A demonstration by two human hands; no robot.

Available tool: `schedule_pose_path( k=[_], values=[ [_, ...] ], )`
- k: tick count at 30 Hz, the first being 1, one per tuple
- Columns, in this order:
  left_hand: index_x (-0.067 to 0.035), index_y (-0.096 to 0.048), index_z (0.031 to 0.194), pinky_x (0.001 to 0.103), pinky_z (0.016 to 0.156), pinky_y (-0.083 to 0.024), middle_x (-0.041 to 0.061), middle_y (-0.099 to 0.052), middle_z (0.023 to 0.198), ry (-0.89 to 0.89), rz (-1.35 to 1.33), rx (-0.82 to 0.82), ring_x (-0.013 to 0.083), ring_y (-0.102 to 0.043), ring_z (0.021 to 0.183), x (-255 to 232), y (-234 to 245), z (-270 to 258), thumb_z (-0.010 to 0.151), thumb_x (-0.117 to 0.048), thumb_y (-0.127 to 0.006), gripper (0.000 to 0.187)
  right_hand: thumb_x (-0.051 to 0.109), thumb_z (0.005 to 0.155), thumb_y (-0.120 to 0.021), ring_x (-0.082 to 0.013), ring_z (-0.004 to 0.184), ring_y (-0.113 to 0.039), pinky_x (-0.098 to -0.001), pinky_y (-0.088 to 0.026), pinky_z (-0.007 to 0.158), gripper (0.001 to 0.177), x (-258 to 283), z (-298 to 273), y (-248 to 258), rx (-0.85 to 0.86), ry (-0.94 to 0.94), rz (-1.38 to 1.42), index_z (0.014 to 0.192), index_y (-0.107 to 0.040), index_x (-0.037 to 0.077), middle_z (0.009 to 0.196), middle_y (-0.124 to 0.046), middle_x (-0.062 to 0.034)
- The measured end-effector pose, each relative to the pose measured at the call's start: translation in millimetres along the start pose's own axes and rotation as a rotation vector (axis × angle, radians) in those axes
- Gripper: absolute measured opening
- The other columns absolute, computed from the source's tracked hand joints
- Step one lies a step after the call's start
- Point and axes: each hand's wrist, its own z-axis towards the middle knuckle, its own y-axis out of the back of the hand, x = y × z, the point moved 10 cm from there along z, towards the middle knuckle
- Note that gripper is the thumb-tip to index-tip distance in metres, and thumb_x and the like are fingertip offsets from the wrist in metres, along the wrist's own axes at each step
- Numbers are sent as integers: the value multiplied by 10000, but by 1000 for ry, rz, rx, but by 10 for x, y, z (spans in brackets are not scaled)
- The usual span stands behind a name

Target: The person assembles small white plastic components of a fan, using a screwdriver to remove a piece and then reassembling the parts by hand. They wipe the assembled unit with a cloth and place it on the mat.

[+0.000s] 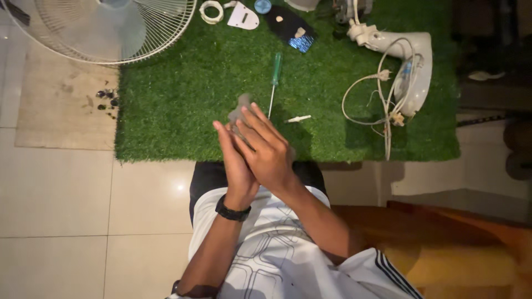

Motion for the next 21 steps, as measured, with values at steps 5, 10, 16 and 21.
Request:
schedule_pose_path(
  k=[5,10,16,21],
  values=[
    [-66,-471,1450,322,1094,-447,73,-560,1393,-37,1,-26,179,-547,1280,-18,84,64,1074,-568,-319,646,77,942,-802,-363,1374,-618,-409,-578,1106,253,-72,-31,75,-103,-32,191,1154,-691,-7,1371,-656,-178],
    [-47,-494,1422,362,1057,-462,83,-576,1314,-113,73,86,194,-558,1209,-30,48,56,1166,-548,-318,589,94,976,-689,-403,1354,-585,-431,-531,1085,479,-256,-57,-59,44,-223,317,1428,-565,-7,1523,-502,-236],
    [-85,-523,1388,359,1065,-488,71,-601,1313,-151,76,49,188,-577,1227,-84,100,73,1129,-508,-331,532,27,1058,-635,-404,1499,-485,-441,-436,1236,501,-349,-300,-242,55,-230,388,1541,-510,69,1598,-479,-183],
    [-113,-529,1373,355,1011,-511,70,-628,1242,-98,23,13,192,-611,1148,-149,181,155,1072,-480,-391,494,-3,1043,-659,-294,1455,-554,-356,-479,1215,498,-264,-502,-201,-35,-178,378,1486,-602,216,1551,-531,-149]
  ],
)
